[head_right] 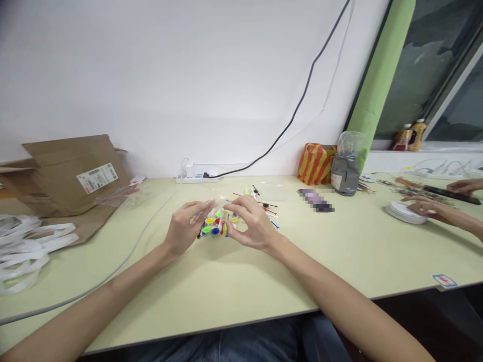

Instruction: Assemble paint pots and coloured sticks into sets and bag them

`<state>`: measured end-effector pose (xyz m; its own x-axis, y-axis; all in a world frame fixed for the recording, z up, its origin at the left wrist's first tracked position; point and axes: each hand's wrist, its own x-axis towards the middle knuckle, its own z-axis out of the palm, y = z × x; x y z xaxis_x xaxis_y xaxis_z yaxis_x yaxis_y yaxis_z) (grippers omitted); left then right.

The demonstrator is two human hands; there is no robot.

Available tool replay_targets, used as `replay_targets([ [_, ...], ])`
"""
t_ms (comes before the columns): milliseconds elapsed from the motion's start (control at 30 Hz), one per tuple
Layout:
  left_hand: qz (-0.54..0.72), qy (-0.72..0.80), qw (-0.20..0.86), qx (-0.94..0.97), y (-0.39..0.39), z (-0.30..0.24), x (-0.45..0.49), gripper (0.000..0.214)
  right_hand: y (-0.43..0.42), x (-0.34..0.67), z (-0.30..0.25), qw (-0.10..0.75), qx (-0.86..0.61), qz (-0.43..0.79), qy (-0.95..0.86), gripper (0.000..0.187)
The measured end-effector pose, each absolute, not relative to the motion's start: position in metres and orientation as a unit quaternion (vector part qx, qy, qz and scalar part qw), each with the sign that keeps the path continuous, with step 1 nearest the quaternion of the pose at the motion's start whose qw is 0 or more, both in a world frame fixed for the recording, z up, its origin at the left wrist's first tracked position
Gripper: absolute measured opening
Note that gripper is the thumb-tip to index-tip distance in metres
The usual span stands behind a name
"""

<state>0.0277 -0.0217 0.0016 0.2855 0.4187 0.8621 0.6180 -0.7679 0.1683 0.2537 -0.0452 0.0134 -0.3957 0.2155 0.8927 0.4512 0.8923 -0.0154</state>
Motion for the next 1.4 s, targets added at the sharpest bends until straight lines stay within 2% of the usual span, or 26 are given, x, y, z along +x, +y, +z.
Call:
replay_targets([
  [67, -0.478, -0.303, 0.107, -0.817, -0.020, 0.000, 0.027, 0.024, -0.042, 0.252, 0.011, 0.496, -0.204, -0.128, -0.834, 0.044],
  [133, -0.454, -0.294, 0.101, -0.835, -0.018, 0.000, 0.025, 0.029, -0.039, 0.252, 0.009, 0.479, -0.213, -0.155, -0.837, 0.049],
  [267, -0.394, -0.282, 0.087, -0.870, -0.017, 0.001, 0.020, 0.048, -0.032, 0.255, 0.006, 0.484, -0.254, -0.202, -0.813, 0.018],
  [300, -0.373, -0.278, 0.084, -0.881, -0.017, 0.002, 0.019, 0.056, -0.031, 0.256, 0.006, 0.493, -0.260, -0.203, -0.805, 0.015],
  [400, -0.317, -0.287, 0.065, -0.902, -0.016, 0.004, 0.014, 0.083, -0.029, 0.262, 0.007, 0.518, -0.239, -0.180, -0.802, 0.021],
  [467, -0.291, -0.297, 0.050, -0.908, -0.016, 0.006, 0.011, 0.092, -0.029, 0.266, 0.008, 0.515, -0.208, -0.160, -0.816, 0.027],
  [567, -0.272, -0.293, 0.037, -0.916, -0.014, 0.009, 0.007, 0.093, -0.033, 0.268, 0.011, 0.469, -0.195, -0.131, -0.851, 0.032],
  [700, -0.247, -0.244, 0.031, -0.937, -0.012, 0.011, 0.006, 0.098, -0.036, 0.265, 0.011, 0.349, -0.221, -0.102, -0.905, 0.032],
  [767, -0.221, -0.236, 0.067, -0.944, -0.013, 0.013, 0.009, 0.101, -0.037, 0.261, 0.010, 0.290, -0.219, -0.095, -0.927, 0.035],
  [900, -0.162, -0.256, 0.162, -0.939, -0.021, 0.018, 0.017, 0.088, -0.043, 0.251, 0.009, 0.201, -0.213, -0.124, -0.948, 0.043],
  [1033, -0.136, -0.259, 0.171, -0.941, -0.028, 0.021, 0.022, 0.079, -0.049, 0.247, 0.013, 0.148, -0.200, -0.139, -0.959, 0.047],
  [1267, -0.172, -0.298, 0.136, -0.929, -0.022, 0.023, 0.014, 0.089, -0.048, 0.252, 0.016, 0.176, -0.157, -0.136, -0.962, 0.054],
  [1333, -0.188, -0.310, 0.141, -0.921, -0.016, 0.022, 0.008, 0.086, -0.048, 0.251, 0.015, 0.215, -0.155, -0.144, -0.953, 0.050],
  [1400, -0.212, -0.329, 0.158, -0.907, -0.008, 0.021, 0.001, 0.079, -0.045, 0.254, 0.015, 0.293, -0.169, -0.150, -0.929, 0.039],
])
